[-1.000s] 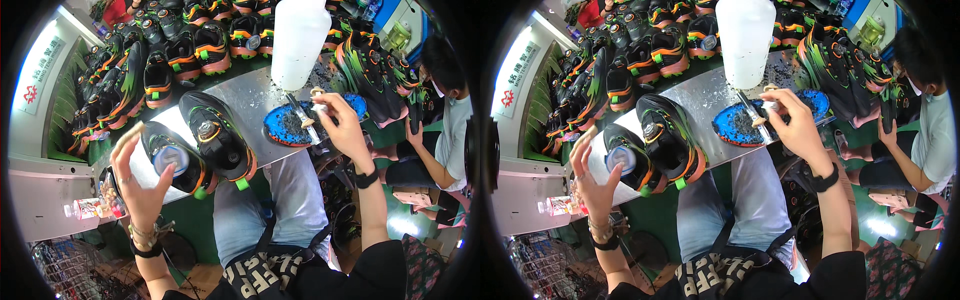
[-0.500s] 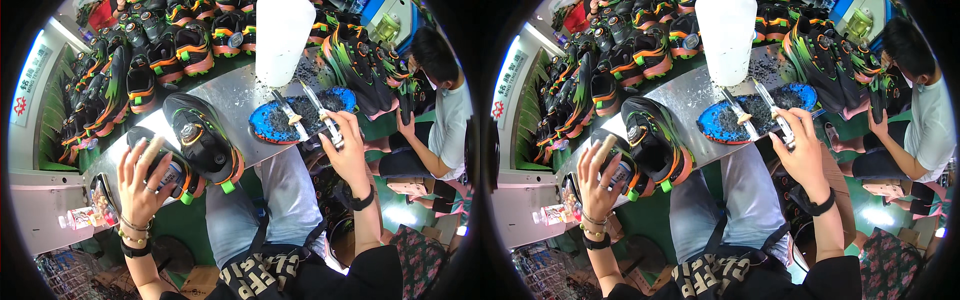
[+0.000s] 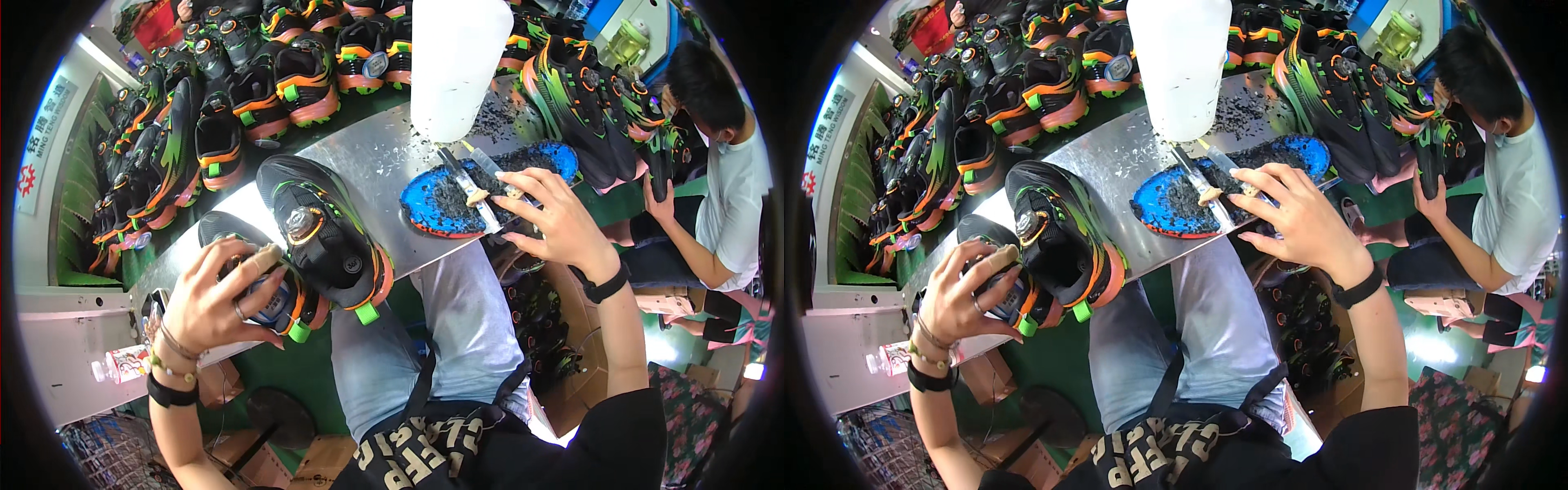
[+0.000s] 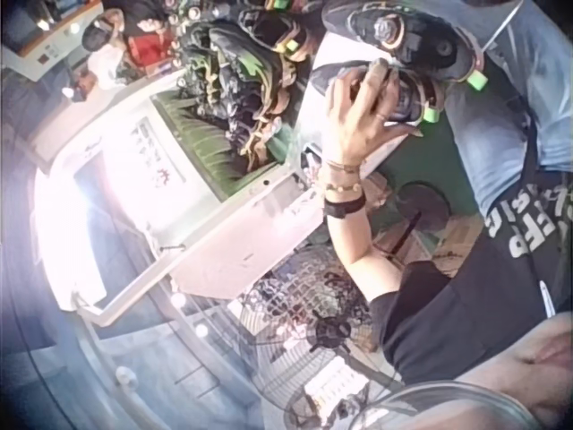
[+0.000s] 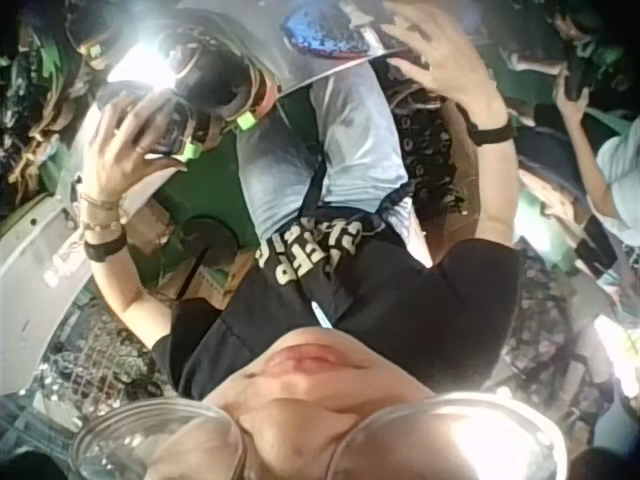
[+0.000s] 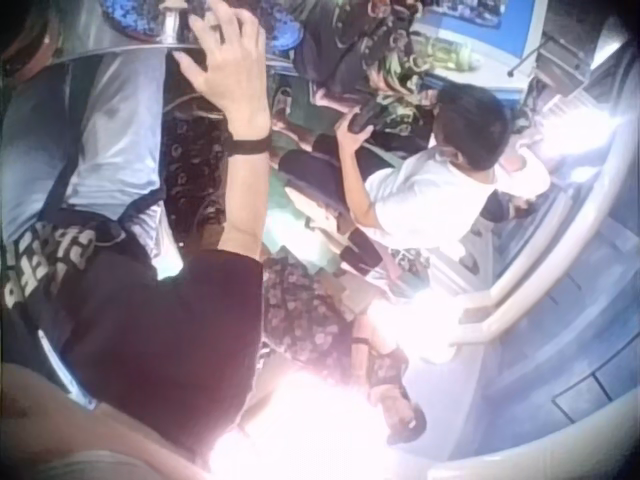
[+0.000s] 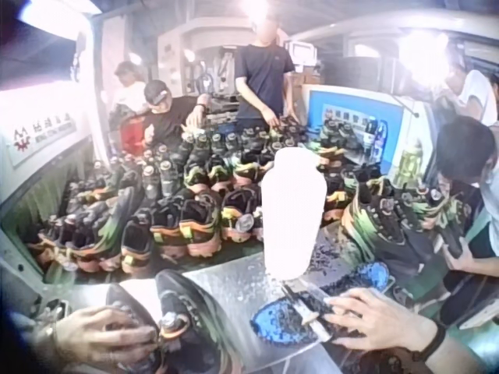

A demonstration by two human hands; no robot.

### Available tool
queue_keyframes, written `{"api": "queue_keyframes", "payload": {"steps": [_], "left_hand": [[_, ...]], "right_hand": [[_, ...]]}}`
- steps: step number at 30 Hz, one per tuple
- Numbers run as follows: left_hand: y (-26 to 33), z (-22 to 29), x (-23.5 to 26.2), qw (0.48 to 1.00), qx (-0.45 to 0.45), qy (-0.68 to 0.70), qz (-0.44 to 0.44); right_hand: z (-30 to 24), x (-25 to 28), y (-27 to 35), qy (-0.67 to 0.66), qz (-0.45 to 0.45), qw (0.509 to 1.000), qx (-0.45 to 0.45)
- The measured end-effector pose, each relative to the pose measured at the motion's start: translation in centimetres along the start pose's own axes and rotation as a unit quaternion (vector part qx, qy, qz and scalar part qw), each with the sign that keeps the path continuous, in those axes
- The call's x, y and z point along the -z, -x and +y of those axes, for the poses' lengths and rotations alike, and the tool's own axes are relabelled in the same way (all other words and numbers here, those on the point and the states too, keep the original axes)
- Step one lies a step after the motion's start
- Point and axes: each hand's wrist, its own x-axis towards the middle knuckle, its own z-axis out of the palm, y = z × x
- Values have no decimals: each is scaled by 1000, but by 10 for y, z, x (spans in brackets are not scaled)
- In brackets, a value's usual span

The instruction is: Using a syringe to apply liquid adhesive or treatment to the edge of shoe soles in a factory setting.

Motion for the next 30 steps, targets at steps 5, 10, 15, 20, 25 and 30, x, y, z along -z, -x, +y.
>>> {"api": "queue_keyframes", "payload": {"steps": [5, 10, 15, 20, 25, 30], "left_hand": [[-14, -6, -4, 995, -22, 93, -5], [-23, -8, -3, 997, -27, 68, -19], [-43, 7, -16, 996, 23, 53, 68], [-49, 11, -14, 995, 60, 56, 60], [-48, 13, -12, 992, 65, 84, 61], [-38, 26, -8, 992, 100, 47, 58]], "right_hand": [[16, -9, -2, -49, 8, 996, 72], [12, -6, -10, -69, 11, 995, 71], [10, -6, -14, -53, -26, 994, 88], [13, 0, -17, -42, -53, 992, 102], [9, 4, -9, -104, 11, 992, 74], [-8, 5, 25, -252, 104, 960, -64]]}}
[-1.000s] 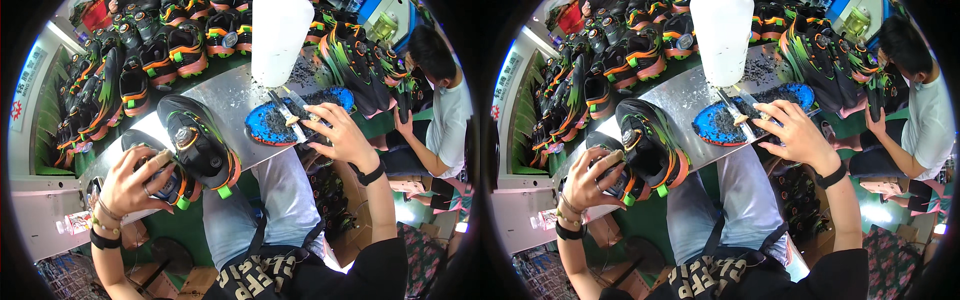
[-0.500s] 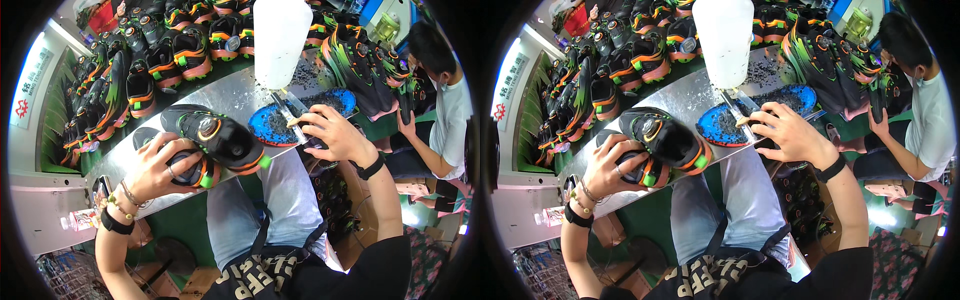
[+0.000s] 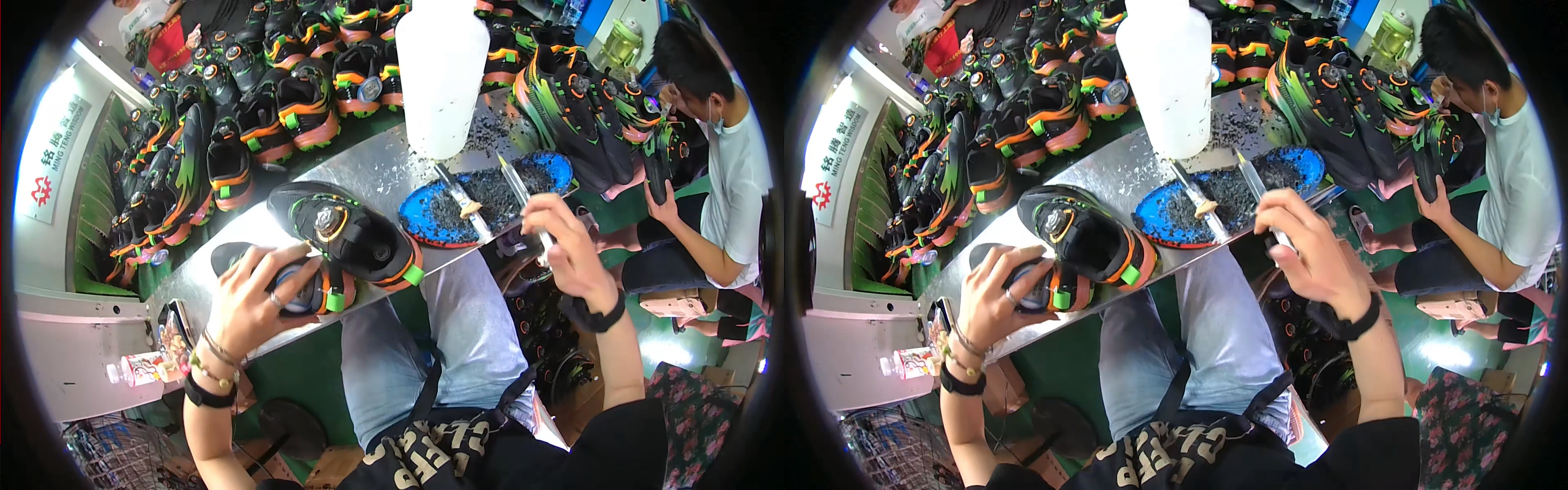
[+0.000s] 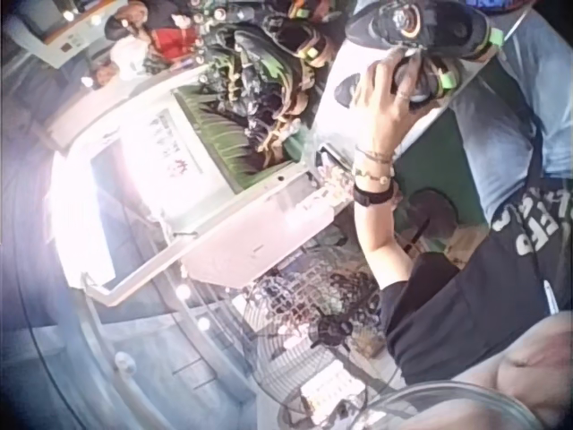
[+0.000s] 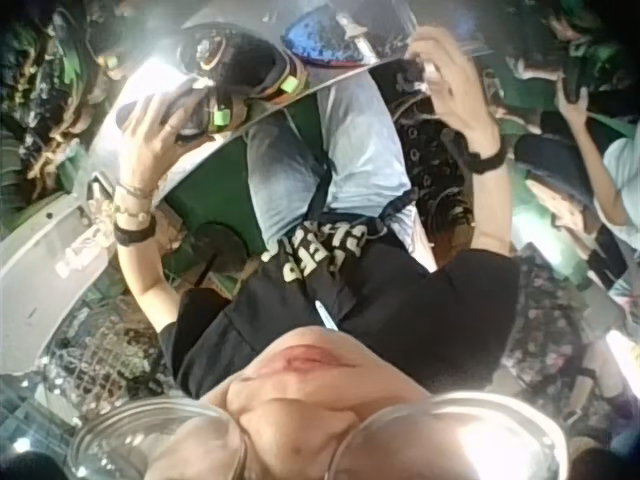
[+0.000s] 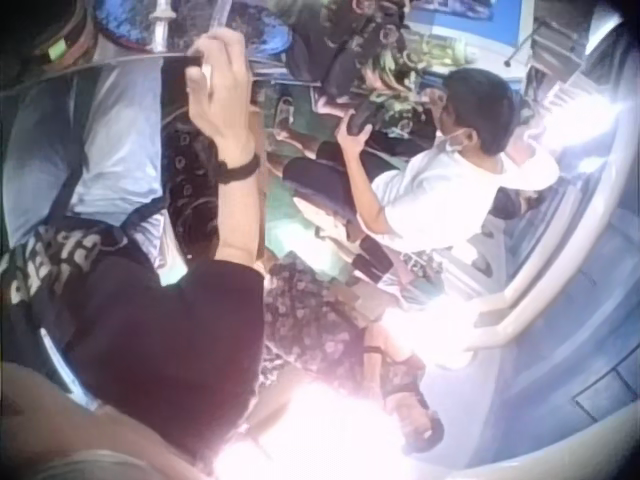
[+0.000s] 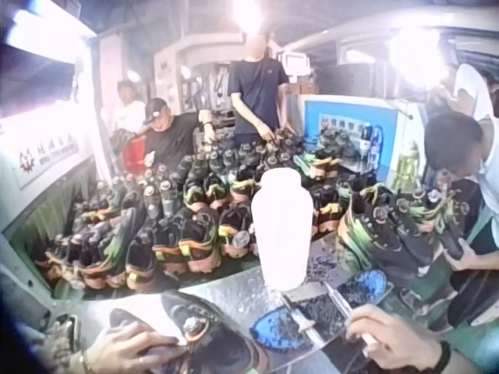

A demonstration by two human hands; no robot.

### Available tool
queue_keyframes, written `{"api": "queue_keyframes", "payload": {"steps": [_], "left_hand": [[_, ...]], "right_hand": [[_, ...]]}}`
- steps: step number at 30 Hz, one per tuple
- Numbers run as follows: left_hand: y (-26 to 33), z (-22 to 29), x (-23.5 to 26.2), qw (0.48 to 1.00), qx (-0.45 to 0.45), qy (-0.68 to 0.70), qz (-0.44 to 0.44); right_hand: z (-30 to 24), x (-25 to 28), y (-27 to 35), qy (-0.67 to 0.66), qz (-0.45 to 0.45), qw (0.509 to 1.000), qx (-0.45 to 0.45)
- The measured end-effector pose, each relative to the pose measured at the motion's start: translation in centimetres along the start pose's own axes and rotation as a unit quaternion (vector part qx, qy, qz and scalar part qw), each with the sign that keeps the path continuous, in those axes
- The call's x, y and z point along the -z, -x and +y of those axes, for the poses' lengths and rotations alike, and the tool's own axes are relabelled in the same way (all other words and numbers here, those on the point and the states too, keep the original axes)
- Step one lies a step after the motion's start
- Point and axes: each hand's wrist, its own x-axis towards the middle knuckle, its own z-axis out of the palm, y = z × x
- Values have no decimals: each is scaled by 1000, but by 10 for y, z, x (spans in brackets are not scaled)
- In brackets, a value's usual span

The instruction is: Using a syringe to apply liquid adhesive or treatment to the edge of shoe soles in a factory setting.

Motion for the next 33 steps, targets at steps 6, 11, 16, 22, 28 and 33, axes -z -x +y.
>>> {"api": "queue_keyframes", "payload": {"steps": [6, 11, 16, 22, 28, 33], "left_hand": [[22, 43, -5, 990, 55, -106, 82], [36, 67, -12, 980, 101, -136, 106], [42, 79, -15, 977, 147, -122, 92], [51, 84, -15, 977, 147, -128, 84], [63, 91, -34, 960, 143, -192, 146], [69, 98, -49, 942, 145, -245, 178]], "right_hand": [[-11, -6, 29, -283, 106, 934, -193], [-24, -12, 29, -249, 131, 937, -210], [-33, -12, 35, -249, 121, 935, -221], [-52, -13, 32, -352, 199, 879, -251], [-51, -27, 30, -355, 224, 879, -224], [-47, -32, 40, -404, 218, 852, -253]]}}
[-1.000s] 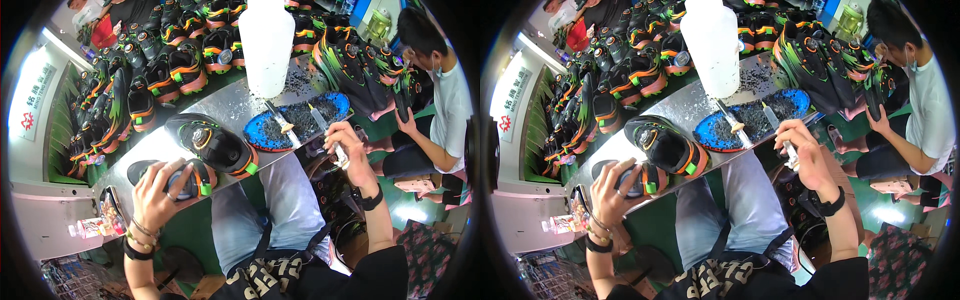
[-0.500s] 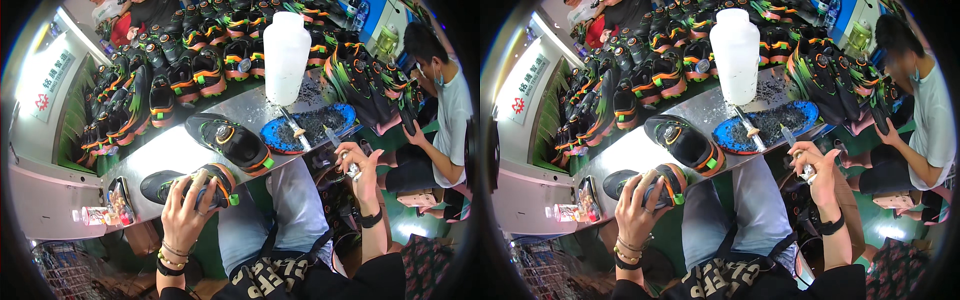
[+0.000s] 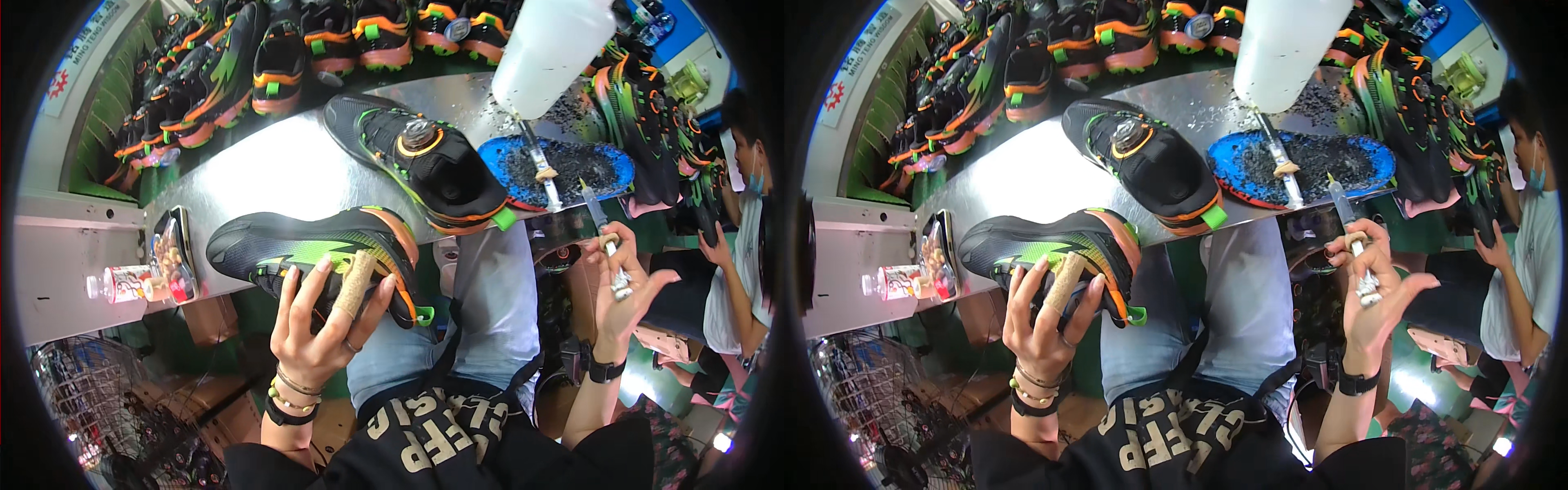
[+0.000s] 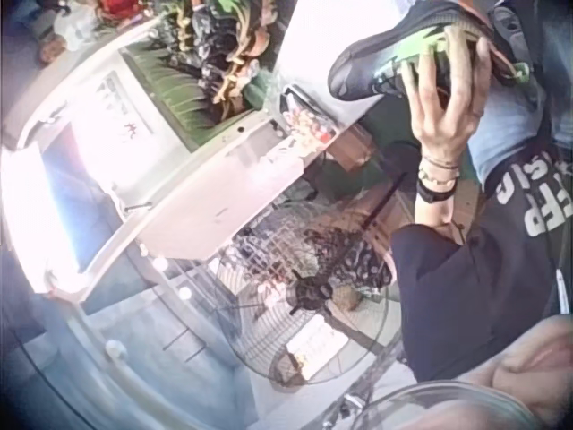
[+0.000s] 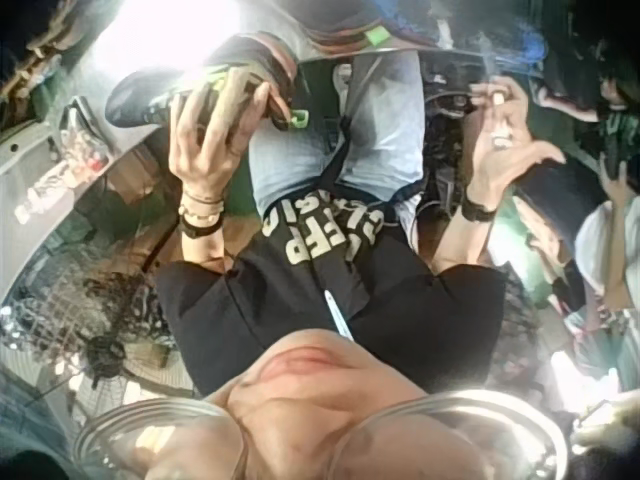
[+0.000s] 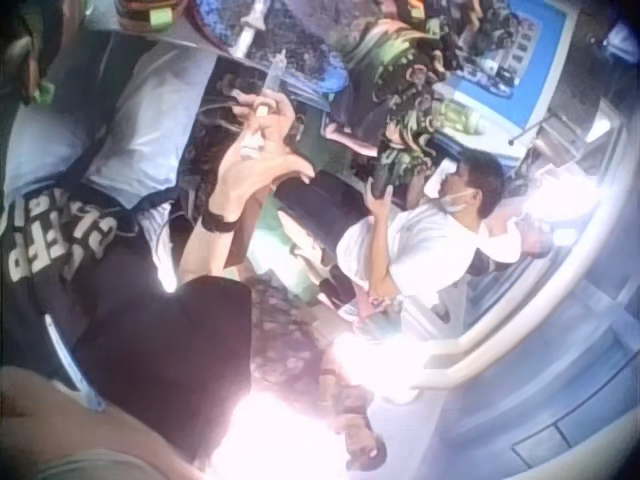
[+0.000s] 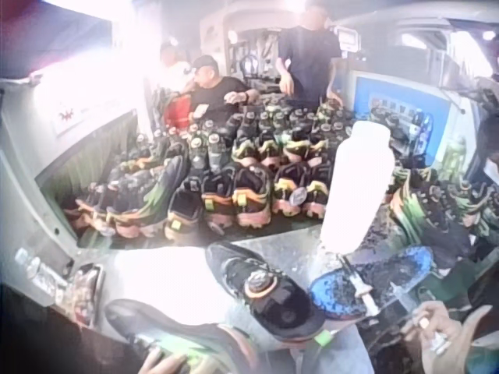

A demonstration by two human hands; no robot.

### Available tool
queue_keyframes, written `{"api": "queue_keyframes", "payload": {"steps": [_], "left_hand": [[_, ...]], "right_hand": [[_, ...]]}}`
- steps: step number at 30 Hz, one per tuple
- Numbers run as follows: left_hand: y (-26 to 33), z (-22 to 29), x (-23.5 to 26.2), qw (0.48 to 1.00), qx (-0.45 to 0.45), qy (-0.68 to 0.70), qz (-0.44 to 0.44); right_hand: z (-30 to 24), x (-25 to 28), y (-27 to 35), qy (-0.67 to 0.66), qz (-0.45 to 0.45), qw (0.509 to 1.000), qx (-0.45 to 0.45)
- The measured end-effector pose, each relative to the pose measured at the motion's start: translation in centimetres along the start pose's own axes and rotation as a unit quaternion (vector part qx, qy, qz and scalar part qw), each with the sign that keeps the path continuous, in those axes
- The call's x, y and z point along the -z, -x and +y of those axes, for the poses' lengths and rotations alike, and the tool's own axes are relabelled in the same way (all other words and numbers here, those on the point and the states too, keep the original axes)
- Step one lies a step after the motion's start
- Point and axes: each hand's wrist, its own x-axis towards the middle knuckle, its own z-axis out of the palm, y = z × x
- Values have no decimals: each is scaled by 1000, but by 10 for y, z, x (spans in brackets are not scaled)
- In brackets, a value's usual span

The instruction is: Using a syringe to apply liquid adhesive or treatment to the edge of shoe soles in a factory setting.

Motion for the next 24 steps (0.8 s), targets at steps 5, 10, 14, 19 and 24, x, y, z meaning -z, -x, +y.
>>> {"api": "queue_keyframes", "payload": {"steps": [5, 10, 14, 19, 24], "left_hand": [[12, 9, -1, 1000, 13, -4, -14], [13, 12, 0, 1000, 20, 8, -11], [9, 18, -4, 999, 28, -7, -17], [19, 25, -9, 998, 36, -43, -13], [20, 28, -10, 998, 32, -45, -7]], "right_hand": [[-1, -11, 5, -22, 20, 999, -11], [-8, -10, 19, -19, 61, 998, -11], [-36, -33, 40, -75, -30, 993, 88], [-31, -67, 51, -85, -261, 961, 46], [-10, -100, 35, -101, -282, 954, 33]]}}
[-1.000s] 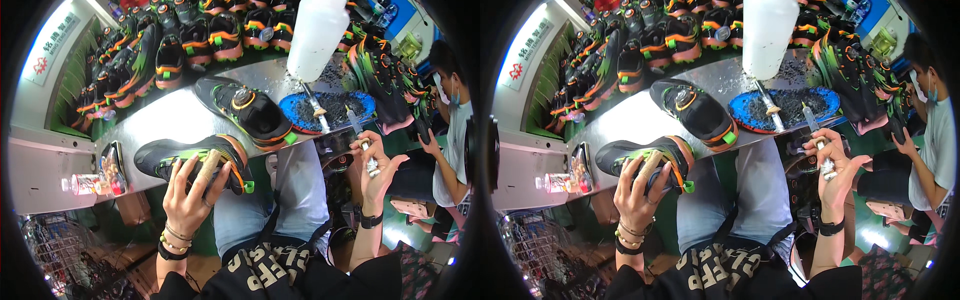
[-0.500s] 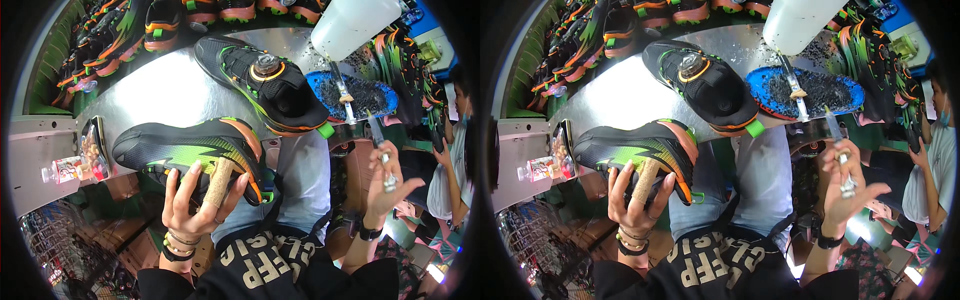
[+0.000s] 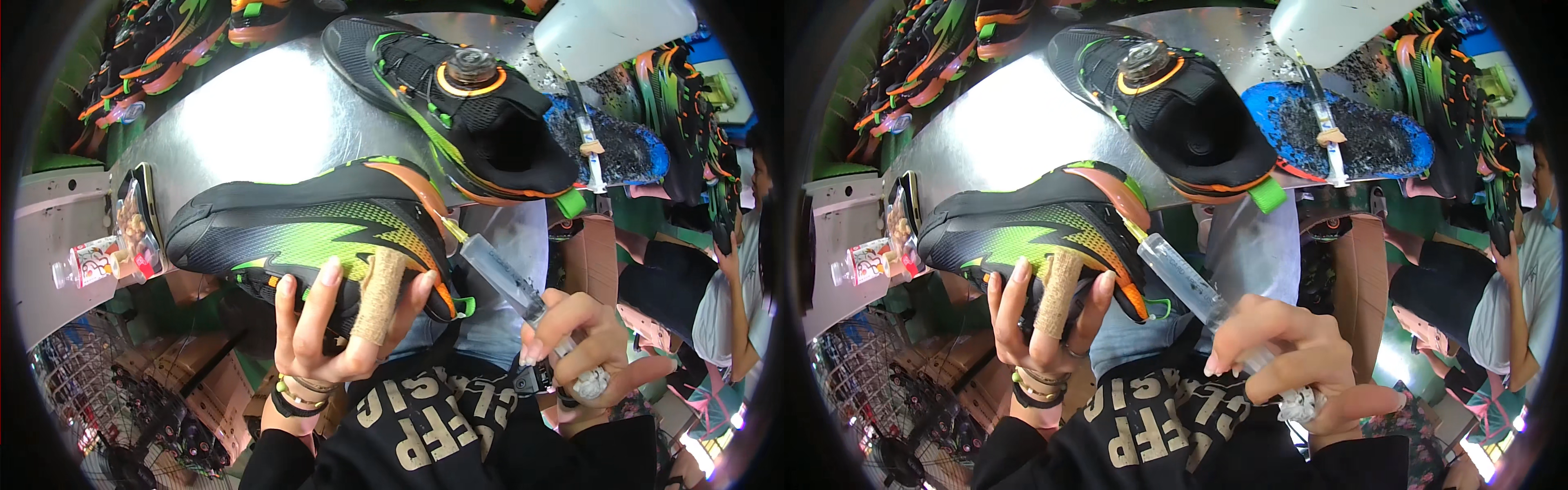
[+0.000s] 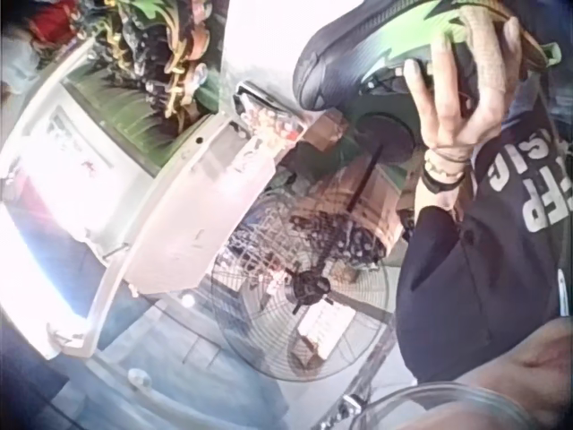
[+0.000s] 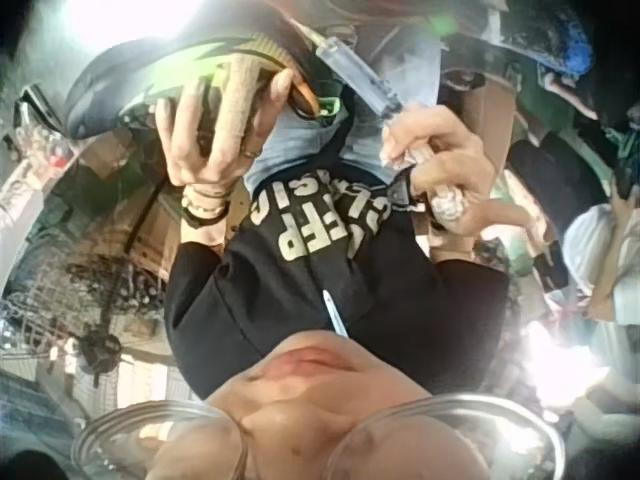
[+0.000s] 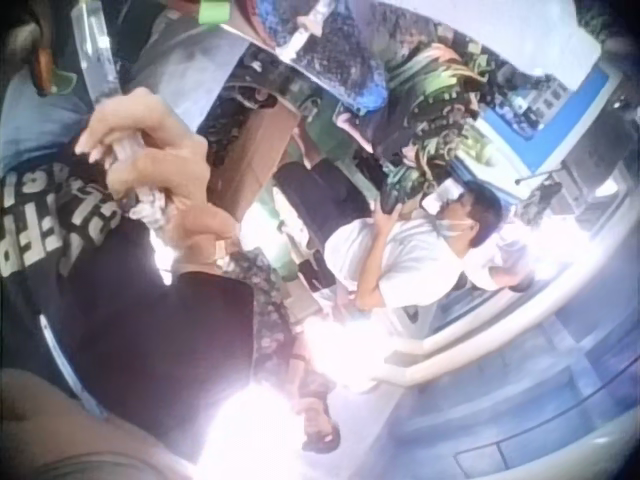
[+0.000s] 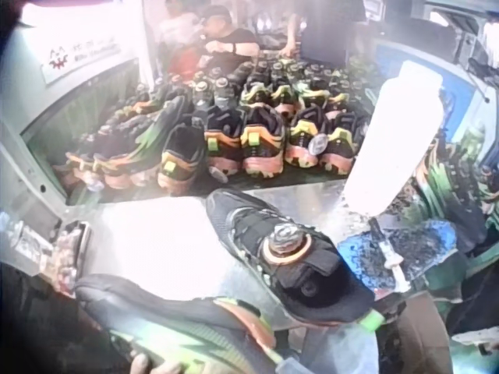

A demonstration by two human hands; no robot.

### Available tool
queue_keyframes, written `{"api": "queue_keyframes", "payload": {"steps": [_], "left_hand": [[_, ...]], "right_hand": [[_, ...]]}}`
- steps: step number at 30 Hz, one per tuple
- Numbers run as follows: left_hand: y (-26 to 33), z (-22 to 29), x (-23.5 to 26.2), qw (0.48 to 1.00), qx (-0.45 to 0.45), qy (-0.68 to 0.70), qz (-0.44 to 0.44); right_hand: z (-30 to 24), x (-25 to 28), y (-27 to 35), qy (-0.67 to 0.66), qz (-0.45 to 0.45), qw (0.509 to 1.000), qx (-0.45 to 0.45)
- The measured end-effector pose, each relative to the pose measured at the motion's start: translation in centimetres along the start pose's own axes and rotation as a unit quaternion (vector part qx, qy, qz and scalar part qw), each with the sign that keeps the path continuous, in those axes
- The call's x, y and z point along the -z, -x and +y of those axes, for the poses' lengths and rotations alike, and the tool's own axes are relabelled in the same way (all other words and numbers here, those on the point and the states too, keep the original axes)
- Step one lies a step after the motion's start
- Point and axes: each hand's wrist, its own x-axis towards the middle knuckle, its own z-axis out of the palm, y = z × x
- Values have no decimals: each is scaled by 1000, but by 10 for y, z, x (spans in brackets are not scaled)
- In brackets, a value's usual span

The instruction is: Using a syringe to apply liquid adhesive or treatment to the edge of shoe soles in a factory setting.

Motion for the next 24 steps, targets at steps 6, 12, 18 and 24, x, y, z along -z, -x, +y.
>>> {"api": "queue_keyframes", "payload": {"steps": [6, 12, 18, 24], "left_hand": [[3, 2, 8, 999, 6, 12, -35], [2, 2, 10, 998, 1, 0, -66], [2, 2, 11, 998, -5, 9, -62], [4, 2, 8, 998, 5, -22, -55]], "right_hand": [[2, -7, -5, -20, 41, 998, -49], [6, 2, -10, -32, 0, 998, -45], [-3, 5, -20, -29, -27, 997, -65], [-17, -4, -18, -26, 72, 989, -126]]}}
